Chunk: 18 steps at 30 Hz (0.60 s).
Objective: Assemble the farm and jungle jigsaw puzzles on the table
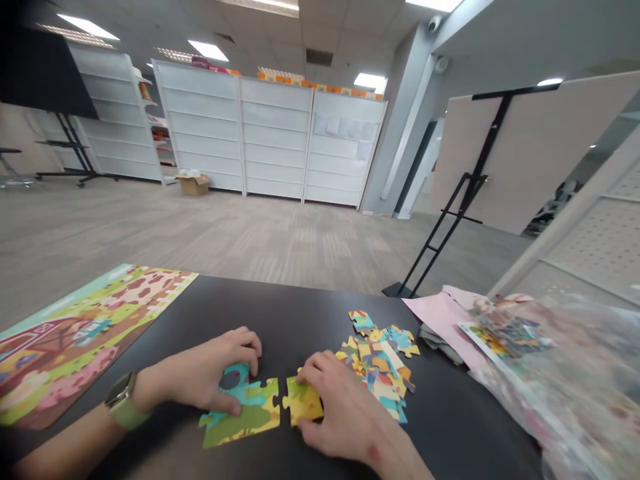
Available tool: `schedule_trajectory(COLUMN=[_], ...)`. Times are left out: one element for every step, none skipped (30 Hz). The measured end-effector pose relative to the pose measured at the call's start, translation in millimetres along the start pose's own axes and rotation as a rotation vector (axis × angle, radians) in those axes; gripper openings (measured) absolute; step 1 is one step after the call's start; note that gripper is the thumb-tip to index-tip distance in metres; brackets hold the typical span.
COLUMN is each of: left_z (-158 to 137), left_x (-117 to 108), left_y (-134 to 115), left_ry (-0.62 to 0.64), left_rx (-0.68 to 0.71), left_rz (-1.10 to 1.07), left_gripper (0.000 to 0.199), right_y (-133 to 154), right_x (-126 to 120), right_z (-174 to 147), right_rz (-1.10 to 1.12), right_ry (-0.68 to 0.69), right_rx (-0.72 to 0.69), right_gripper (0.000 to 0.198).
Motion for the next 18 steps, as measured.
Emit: schedule_trajectory(left_z=[0.0,0.1,0.2,0.5,0.8,1.1,1.5,1.8,2.0,2.1,2.1,2.1,2.0,1.8,1.8,1.7,1.6,1.6], left_x=[0.3,0.6,1.1,1.5,2.0,2.4,2.7,2.8,2.8,2.6,2.4,2.2,2.0,1.8,1.8,1.8,1.9,2.0], left_y=[-0.8,-1.4,-1.9,-2.1,-2.1,-2.0,-1.9,-1.7,-1.7,-1.7,-1.8,-1.9,-2.0,-2.0,-1.9,-1.8,-1.7,-1.7], left_ry=[0.000,0.001,0.000,0.000,0.000,0.001,0.003,0.004,0.005,0.005,0.003,0.004,0.004,0.005,0.006,0.008,0.009,0.009], left_rx=[0.007,0.014,0.021,0.025,0.028,0.029,0.031,0.031,0.032,0.032,0.033,0.034,0.033,0.030,0.027,0.023,0.020,0.019], left_rz=[-0.004,-0.008,-0.014,-0.019,-0.024,-0.028,-0.032,-0.033,-0.032,-0.031,-0.029,-0.027,-0.027,-0.029,-0.034,-0.039,-0.046,-0.054], left_gripper=[0.045,0.046,0.046,0.046,0.047,0.047,0.047,0.047,0.047,0.047,0.048,0.048,0.048,0.048,0.048,0.049,0.049,0.049], right_y=[-0.2,-0.4,-0.7,-0.9,-1.0,-1.1,-1.1,-1.2,-1.2,-1.3,-1.3,-1.3,-1.2,-1.0,-0.7,-0.5,-0.2,-0.1], right_x=[-0.2,0.1,0.8,1.8,3.0,4.1,4.9,5.5,5.7,5.6,5.3,4.9,4.5,4.3,4.3,4.7,5.3,6.1], right_z=[0.8,1.4,1.9,2.2,2.5,2.7,2.9,3.0,3.2,3.2,3.2,3.0,2.7,2.2,1.7,1.4,1.3,1.7], right_rz=[-0.007,-0.013,-0.016,-0.020,-0.022,-0.025,-0.024,-0.022,-0.019,-0.015,-0.011,-0.008,-0.005,-0.002,0.001,0.002,0.003,0.002], right_ry=[-0.013,-0.022,-0.026,-0.025,-0.020,-0.013,-0.005,0.003,0.011,0.017,0.020,0.024,0.029,0.035,0.041,0.047,0.053,0.058], right_rx=[0.002,0.001,-0.002,-0.007,-0.011,-0.014,-0.014,-0.012,-0.008,-0.004,0.002,0.006,0.008,0.008,0.006,0.003,0.001,0.002], right_gripper=[0.035,0.035,0.034,0.033,0.033,0.032,0.032,0.032,0.031,0.031,0.031,0.031,0.030,0.030,0.030,0.030,0.029,0.029])
Point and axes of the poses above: each hand's wrist, its own z-axis towards the middle knuckle, its own x-axis out of the palm, y = z × x, the point moved 4 cm from there along z, towards the middle knuckle, and after that the axes turned 2 degrees about y, right-handed, at the moved point
